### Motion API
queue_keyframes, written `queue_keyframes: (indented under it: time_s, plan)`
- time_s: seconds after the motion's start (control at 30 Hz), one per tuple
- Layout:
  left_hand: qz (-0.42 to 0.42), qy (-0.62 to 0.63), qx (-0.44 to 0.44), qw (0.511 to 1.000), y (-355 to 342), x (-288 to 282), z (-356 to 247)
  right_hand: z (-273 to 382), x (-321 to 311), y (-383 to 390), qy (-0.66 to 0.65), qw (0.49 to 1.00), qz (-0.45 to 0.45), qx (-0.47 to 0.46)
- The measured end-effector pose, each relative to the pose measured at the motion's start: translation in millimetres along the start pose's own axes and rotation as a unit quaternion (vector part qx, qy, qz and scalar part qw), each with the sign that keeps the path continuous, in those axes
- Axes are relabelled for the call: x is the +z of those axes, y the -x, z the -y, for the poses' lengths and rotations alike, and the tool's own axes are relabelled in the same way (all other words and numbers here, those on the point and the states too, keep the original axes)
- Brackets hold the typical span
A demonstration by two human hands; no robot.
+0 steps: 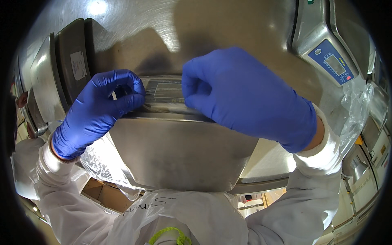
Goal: The person wraps two digital scales on a stainless steel table with clear plastic film. They smooth the film over the surfaces, fold the edges, and adjust the placement of the scales. A second person in a lab coat is visible working at the same table.
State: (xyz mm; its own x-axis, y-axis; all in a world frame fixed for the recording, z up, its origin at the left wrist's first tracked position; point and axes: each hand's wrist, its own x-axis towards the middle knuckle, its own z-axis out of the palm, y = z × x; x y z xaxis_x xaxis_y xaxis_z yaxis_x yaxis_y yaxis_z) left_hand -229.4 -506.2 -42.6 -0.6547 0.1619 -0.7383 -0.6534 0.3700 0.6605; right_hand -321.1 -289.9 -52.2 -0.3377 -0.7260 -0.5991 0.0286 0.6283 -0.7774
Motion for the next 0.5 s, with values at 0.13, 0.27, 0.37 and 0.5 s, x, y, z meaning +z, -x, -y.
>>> queue_keyframes:
  time_s: [0.13,0.27,0.37,0.5]
  plan:
    - [0.009,0.036,0.004,0.999,-0.4,-4.2,2.0,-0.5,0.4,0.6,-0.013,1.000,-0.004,0.016]
    - [0.010,0.040,0.008,0.999,1.1,-9.1,0.5,1.8,-3.0,-1.6,-0.019,1.000,0.017,0.016]
    - [0.032,0.028,-0.015,0.999,2.1,-9.9,1.0,0.7,-2.6,-2.1,-0.005,1.000,0.029,-0.002]
    - [0.029,-0.045,-0.029,0.998,2.3,-8.5,-6.8,-0.7,0.3,-1.7,-0.006,1.000,0.021,0.000]
